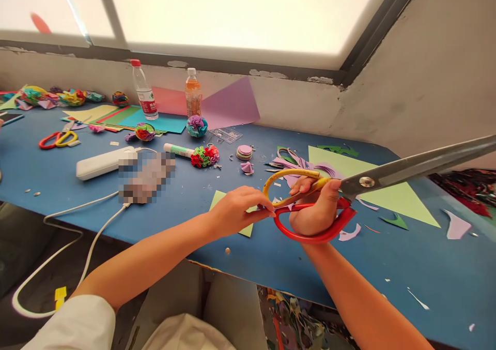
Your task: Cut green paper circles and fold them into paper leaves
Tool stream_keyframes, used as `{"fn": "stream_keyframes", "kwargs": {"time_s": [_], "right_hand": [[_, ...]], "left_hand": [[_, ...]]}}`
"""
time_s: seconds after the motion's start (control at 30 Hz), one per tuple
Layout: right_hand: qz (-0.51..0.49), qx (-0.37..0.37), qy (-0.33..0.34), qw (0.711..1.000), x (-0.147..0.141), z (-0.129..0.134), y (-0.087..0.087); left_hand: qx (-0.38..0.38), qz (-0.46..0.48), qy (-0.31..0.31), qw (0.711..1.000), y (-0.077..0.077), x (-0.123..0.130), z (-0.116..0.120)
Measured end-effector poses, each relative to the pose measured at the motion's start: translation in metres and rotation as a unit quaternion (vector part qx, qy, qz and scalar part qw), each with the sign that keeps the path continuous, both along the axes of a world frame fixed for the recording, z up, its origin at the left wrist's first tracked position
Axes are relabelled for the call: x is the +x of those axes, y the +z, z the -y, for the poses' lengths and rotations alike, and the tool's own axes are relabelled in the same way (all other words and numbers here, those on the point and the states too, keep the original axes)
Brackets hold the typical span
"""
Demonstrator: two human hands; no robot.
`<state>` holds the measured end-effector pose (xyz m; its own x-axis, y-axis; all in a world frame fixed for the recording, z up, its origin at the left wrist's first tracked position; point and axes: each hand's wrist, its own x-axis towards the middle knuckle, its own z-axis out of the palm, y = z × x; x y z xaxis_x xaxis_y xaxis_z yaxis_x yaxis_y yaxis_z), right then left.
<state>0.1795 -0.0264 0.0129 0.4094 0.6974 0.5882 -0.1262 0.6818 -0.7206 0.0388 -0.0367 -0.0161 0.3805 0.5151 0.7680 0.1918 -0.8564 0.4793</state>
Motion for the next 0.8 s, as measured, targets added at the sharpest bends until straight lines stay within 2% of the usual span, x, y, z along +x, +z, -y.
{"fn": "stream_keyframes", "kwargs": {"time_s": [0.07,0.17,0.3,0.37,0.53,0.8], "right_hand": [[-0.003,0.0,-0.006,1.0,0.002,0.0,0.002],[-0.015,0.001,-0.021,1.0,0.005,-0.003,0.006],[-0.052,0.03,-0.072,0.996,0.011,-0.008,0.014],[-0.072,0.046,-0.085,0.993,0.014,-0.01,0.018],[-0.112,0.032,-0.069,0.991,0.015,-0.012,0.022],[-0.076,0.002,-0.069,0.995,0.019,-0.014,0.019]], "left_hand": [[-0.007,0.01,-0.001,1.0,0.001,0.0,0.001],[-0.059,0.016,0.015,0.998,0.004,-0.002,0.003],[-0.166,-0.045,0.034,0.985,0.007,-0.005,0.006],[-0.19,-0.083,0.037,0.978,0.006,-0.005,0.006],[-0.153,-0.14,0.041,0.978,-0.001,-0.003,0.0],[-0.097,-0.106,0.037,0.989,-0.007,-0.004,-0.003]]}}
